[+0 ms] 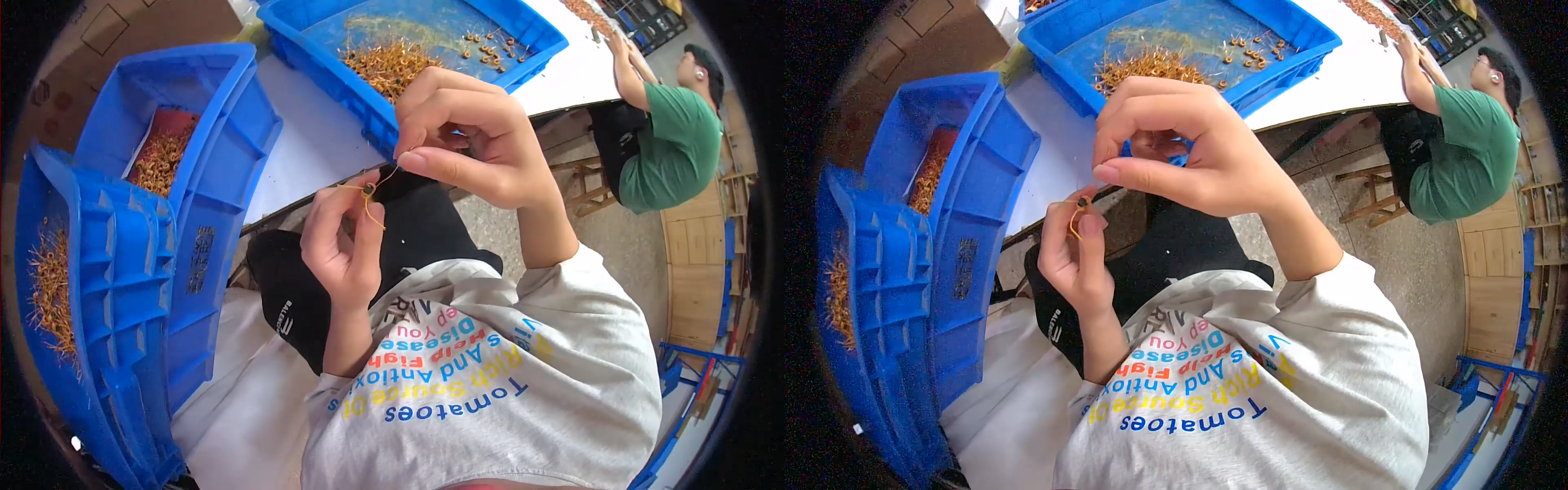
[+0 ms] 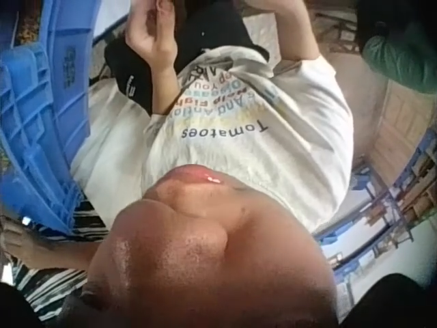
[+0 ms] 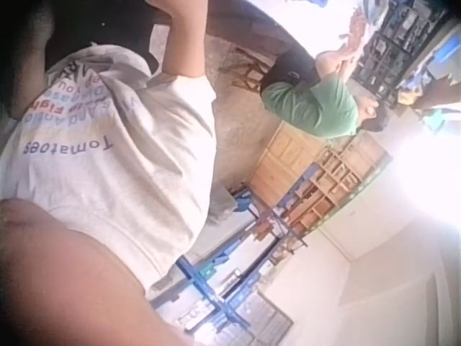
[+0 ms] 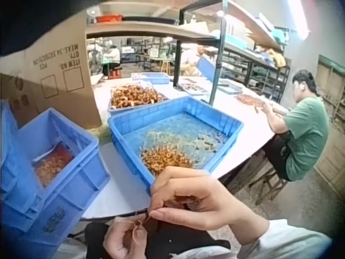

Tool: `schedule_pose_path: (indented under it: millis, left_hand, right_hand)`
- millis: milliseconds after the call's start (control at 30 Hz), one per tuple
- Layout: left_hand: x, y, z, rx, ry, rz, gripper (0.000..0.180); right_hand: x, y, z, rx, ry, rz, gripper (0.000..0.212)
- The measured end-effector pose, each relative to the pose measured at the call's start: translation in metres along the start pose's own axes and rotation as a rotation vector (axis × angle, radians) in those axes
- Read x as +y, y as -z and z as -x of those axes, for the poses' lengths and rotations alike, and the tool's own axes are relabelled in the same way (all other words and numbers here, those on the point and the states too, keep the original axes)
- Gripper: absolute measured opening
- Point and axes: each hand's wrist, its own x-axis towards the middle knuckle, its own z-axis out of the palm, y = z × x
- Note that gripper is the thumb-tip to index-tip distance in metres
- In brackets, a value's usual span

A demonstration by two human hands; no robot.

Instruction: Assembling small metal terminals and wires at a workshop bench.

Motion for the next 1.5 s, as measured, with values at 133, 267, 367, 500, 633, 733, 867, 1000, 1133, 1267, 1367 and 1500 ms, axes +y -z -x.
schedule_pose_path:
  millis: [133, 267, 367, 500, 633, 733, 867, 1000, 1133, 1267, 1367, 1500]
  left_hand:
    - [0.002, 0.001, -0.001, 0.012, 0.046, -0.039, 0.019]
    - [0.003, 0.001, -0.003, -0.043, 0.121, -0.078, 0.019]
    - [0.003, 0.001, -0.004, -0.037, 0.129, -0.107, 0.018]
    - [0.001, 0.002, -0.004, -0.035, 0.131, -0.133, 0.016]
    - [0.000, 0.003, -0.004, -0.036, 0.117, -0.128, 0.015]
    - [0.001, 0.002, -0.005, -0.056, 0.137, -0.138, 0.014]
    - [0.004, 0.000, -0.004, -0.065, 0.137, -0.095, 0.014]
    - [0.011, -0.005, -0.005, -0.065, 0.186, 0.038, 0.015]
    - [0.021, -0.006, -0.004, -0.051, 0.338, 0.309, 0.015]
    - [0.022, -0.003, 0.002, -0.053, 0.286, 0.252, 0.014]
    - [0.020, -0.002, 0.003, 0.018, 0.203, 0.139, 0.012]
    - [0.016, -0.002, 0.003, 0.091, 0.072, -0.013, 0.011]
  right_hand:
    - [0.002, 0.011, -0.004, 0.029, 0.066, 0.077, 0.006]
    - [0.013, 0.019, -0.004, 0.227, 0.078, 0.070, 0.005]
    - [0.021, 0.029, -0.005, 0.252, 0.089, 0.245, 0.005]
    - [0.026, 0.034, 0.000, 0.300, 0.062, 0.438, 0.005]
    - [0.029, 0.033, 0.004, 0.367, -0.058, 0.486, 0.005]
    - [0.029, 0.032, 0.006, 0.360, -0.099, 0.365, 0.005]
    - [0.023, 0.022, 0.008, 0.345, -0.104, 0.127, 0.005]
    - [0.014, 0.009, 0.009, 0.274, -0.045, -0.091, 0.005]
    - [0.011, -0.003, 0.010, 0.107, 0.123, -0.142, 0.006]
    - [0.011, -0.013, 0.012, 0.045, 0.132, -0.218, 0.007]
    - [0.008, -0.011, 0.011, 0.036, 0.107, -0.117, 0.007]
    - [0.006, -0.010, 0.013, 0.052, 0.074, -0.021, 0.009]
